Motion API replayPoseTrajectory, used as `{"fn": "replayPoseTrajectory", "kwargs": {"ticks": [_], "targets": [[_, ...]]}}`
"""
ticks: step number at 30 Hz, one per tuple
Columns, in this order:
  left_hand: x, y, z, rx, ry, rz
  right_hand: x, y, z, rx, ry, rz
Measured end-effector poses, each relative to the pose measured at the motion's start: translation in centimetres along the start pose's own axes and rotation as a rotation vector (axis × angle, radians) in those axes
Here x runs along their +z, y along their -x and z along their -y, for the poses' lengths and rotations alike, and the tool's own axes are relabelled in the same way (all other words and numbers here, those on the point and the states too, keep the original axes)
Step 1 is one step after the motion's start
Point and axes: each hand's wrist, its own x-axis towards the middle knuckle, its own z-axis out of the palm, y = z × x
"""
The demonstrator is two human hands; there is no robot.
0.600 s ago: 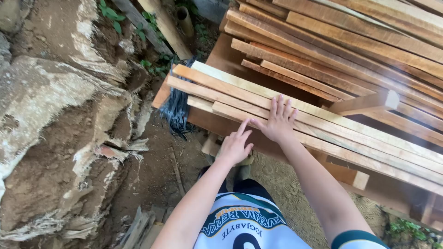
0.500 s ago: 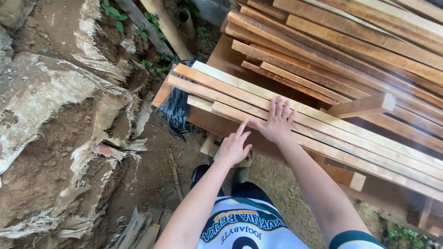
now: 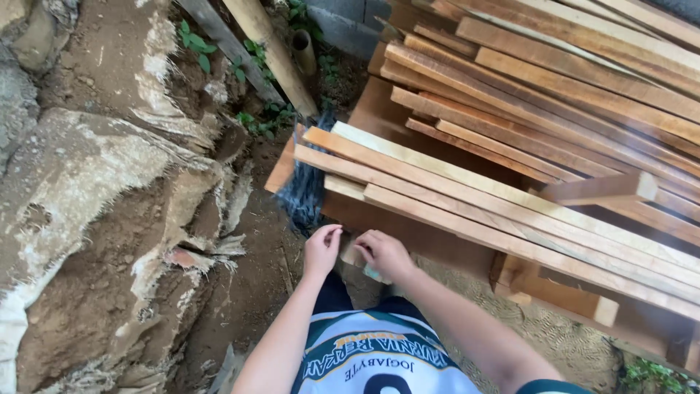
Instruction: Bundling several thin wood planks together using black rubber straps.
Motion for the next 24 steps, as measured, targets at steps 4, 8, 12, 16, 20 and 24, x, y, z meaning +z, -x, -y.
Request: {"fn": "replayPoseTrajectory", "kwargs": {"ticks": [4, 8, 12, 16, 20, 24], "targets": [[-4.5, -4.5, 2.5, -0.024, -0.034, 0.007, 8.3, -6.4, 0.7, 0.371, -0.363, -0.02], [-6.9, -9.5, 2.5, -0.059, -0.158, 0.042, 13.6, -11.2, -1.4, 0.842, -0.451, -0.014], [-8.1, -11.9, 1.9, -0.154, -0.285, 0.102, 14.4, -13.1, -1.0, 1.023, -0.288, -0.003], [-7.9, -13.2, 3.6, -0.248, -0.385, 0.235, 12.6, -13.6, 2.3, 0.986, -0.245, -0.054], [-7.6, -13.7, 5.8, -0.196, -0.313, 0.163, 12.1, -14.8, 4.5, 0.924, -0.303, -0.061], [-8.1, -13.7, 6.0, -0.207, -0.096, 0.154, 11.4, -17.7, 7.1, 0.88, -0.384, -0.116]]}}
